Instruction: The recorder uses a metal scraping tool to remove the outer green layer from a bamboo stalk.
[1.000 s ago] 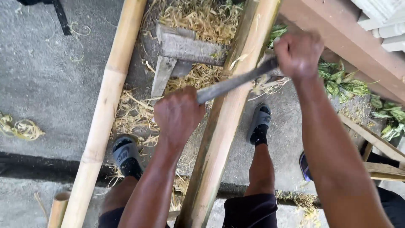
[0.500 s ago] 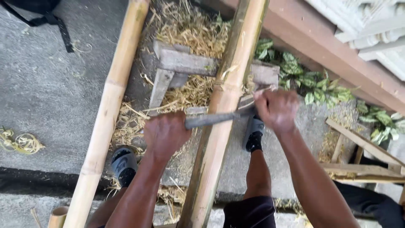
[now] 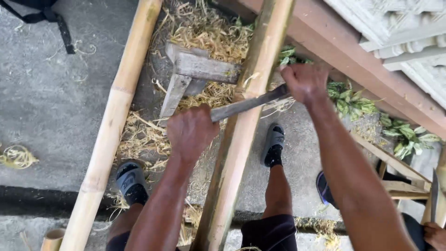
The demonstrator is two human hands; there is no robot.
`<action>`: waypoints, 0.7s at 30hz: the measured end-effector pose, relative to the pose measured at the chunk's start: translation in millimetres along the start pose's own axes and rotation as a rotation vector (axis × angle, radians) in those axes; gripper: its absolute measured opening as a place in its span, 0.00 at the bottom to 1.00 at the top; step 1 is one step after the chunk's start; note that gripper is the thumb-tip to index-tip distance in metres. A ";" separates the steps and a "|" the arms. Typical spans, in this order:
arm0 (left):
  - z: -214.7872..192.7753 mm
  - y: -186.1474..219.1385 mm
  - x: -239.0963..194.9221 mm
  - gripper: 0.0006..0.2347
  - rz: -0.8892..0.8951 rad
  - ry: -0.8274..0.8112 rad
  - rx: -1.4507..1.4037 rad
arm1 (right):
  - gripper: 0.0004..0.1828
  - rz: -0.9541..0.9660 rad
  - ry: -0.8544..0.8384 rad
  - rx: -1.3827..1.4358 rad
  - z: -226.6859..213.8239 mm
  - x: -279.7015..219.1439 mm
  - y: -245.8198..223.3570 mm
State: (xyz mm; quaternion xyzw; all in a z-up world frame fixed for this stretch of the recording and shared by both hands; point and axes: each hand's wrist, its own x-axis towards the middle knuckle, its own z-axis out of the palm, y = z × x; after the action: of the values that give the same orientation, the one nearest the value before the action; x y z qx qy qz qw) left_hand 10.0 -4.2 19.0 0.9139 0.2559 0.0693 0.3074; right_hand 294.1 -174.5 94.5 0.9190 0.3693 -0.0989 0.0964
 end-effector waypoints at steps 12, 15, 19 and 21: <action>-3.9 -6.6 -8.6 0.13 0.088 -0.012 0.092 | 0.30 -0.048 0.146 -0.046 64.1 -30.9 41.2; 7.2 -8.2 17.9 0.09 0.046 0.172 0.062 | 0.26 -0.182 0.251 0.116 15.6 35.6 13.0; -2.3 -7.0 34.9 0.08 -0.016 0.139 0.150 | 0.29 -0.276 0.342 -0.015 34.7 66.8 24.0; -20.3 -0.9 34.1 0.03 -0.065 0.008 0.183 | 0.24 -0.053 0.108 0.107 36.3 57.4 10.9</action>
State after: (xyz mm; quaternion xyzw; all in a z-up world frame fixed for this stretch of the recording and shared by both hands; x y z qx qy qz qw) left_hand 33.1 24.5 33.7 0.9291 0.2918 0.0392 0.2237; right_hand 338.3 -153.5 46.2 0.9168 0.3922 -0.0711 0.0244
